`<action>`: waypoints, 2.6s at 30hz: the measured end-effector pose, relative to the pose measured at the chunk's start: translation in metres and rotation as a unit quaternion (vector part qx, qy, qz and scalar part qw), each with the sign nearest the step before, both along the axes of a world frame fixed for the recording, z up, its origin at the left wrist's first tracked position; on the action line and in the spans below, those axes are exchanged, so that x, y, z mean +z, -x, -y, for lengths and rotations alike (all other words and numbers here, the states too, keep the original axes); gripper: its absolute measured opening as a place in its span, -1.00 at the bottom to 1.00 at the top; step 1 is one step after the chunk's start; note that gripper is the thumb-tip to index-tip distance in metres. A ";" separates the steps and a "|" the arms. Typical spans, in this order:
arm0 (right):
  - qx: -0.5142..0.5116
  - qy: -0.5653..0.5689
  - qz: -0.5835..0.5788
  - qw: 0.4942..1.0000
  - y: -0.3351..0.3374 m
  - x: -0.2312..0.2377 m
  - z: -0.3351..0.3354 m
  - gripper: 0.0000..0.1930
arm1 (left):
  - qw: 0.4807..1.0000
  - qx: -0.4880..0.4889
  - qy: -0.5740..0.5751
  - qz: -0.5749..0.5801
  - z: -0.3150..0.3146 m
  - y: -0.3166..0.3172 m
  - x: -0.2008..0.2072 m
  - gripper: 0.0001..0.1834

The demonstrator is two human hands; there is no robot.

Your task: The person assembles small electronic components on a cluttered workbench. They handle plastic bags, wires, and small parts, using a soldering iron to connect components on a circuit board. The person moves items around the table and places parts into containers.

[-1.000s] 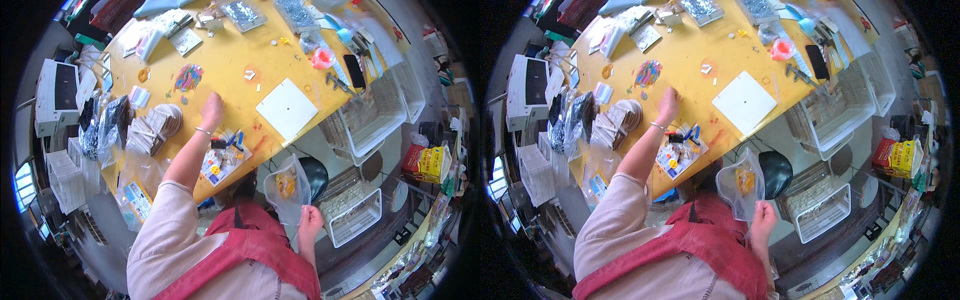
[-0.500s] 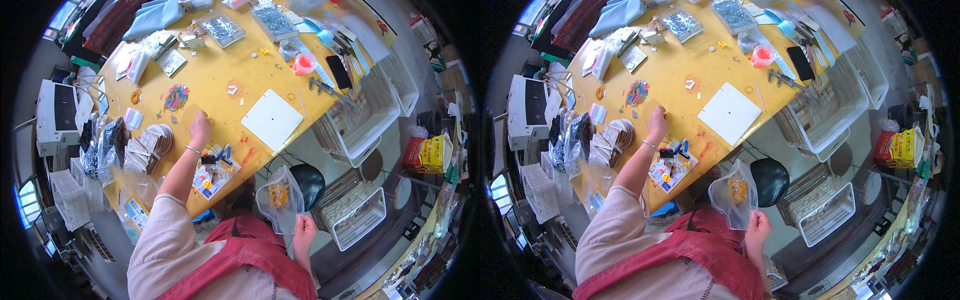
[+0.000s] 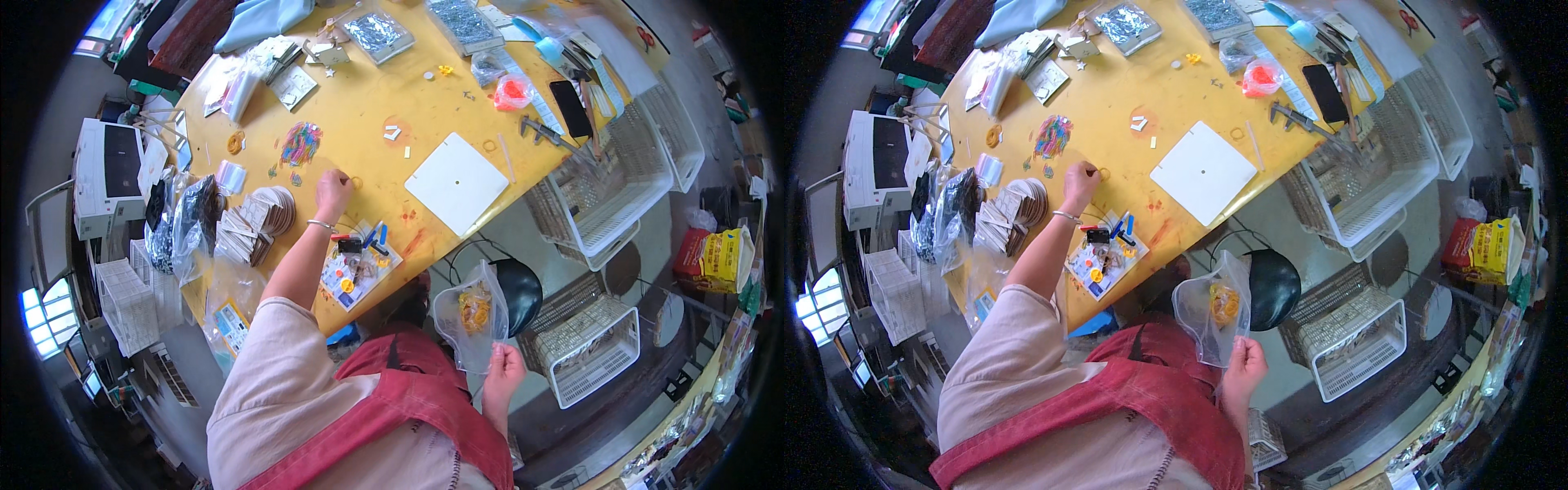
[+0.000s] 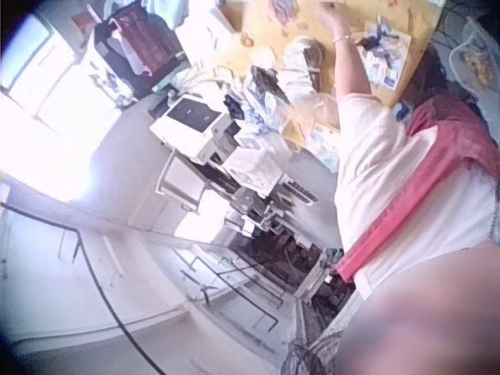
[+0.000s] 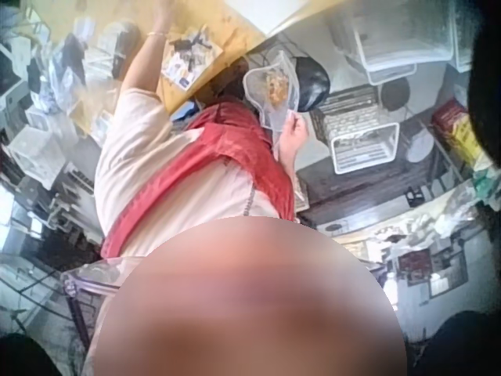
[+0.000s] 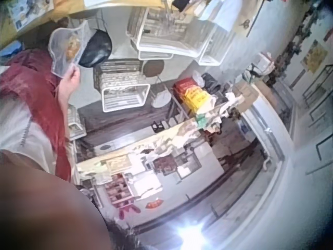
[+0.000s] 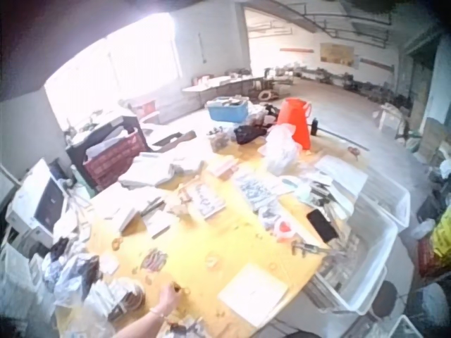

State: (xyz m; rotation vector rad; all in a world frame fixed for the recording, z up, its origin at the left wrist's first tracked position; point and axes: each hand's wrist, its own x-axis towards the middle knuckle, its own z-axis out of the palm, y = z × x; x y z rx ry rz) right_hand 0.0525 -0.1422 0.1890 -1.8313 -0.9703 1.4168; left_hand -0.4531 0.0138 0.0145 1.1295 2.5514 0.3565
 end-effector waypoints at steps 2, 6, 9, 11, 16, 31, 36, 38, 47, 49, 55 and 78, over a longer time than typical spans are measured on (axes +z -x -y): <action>-0.006 0.000 -0.001 1.000 0.000 0.000 -0.001 -0.83 | 0.999 -0.004 0.038 -0.028 -0.004 -0.007 0.003 -0.77; 0.011 -0.014 0.029 0.999 -0.002 0.002 -0.005 -0.83 | 0.999 0.004 0.015 -0.033 -0.004 -0.016 0.012 -0.80; 0.011 -0.019 0.057 0.998 -0.002 0.006 -0.008 -0.83 | 0.996 0.013 -0.074 0.055 -0.016 -0.028 0.018 -0.82; 0.005 -0.019 0.061 0.998 -0.002 0.008 -0.009 -0.83 | 0.978 0.009 -0.153 0.141 -0.038 -0.045 0.022 -0.82; 0.011 -0.023 0.085 0.996 -0.001 0.016 -0.009 -0.83 | 0.889 -0.067 -0.223 0.395 -0.137 -0.155 0.029 -0.79; -0.043 -0.010 0.058 0.997 -0.010 0.021 0.007 -0.83 | 0.955 -0.285 -0.074 0.022 -0.233 -0.234 0.018 -0.82; -0.031 -0.022 0.050 0.998 -0.021 0.020 0.010 -0.83 | 0.946 -0.247 -0.084 0.190 -0.198 -0.219 0.057 -0.81; -0.018 -0.024 0.052 0.998 -0.026 0.023 0.011 -0.84 | 0.916 -0.234 -0.137 0.296 -0.156 -0.222 0.080 -0.81; -0.004 -0.056 0.000 0.998 -0.038 0.025 0.014 -0.85 | 0.842 -0.307 -0.198 0.396 0.068 -0.288 0.212 -0.92; -0.006 -0.058 -0.031 0.998 -0.042 0.028 0.018 -0.85 | 0.828 -0.340 -0.226 0.383 0.102 -0.321 0.227 -0.89; 0.056 -0.106 0.003 0.993 -0.076 0.041 0.039 -0.85 | 0.889 -0.368 -0.094 0.254 0.163 -0.374 0.234 -0.67; 0.050 -0.229 0.093 0.968 -0.213 0.092 0.138 -0.87 | 0.849 -0.325 -0.164 0.382 0.183 -0.448 0.229 -0.77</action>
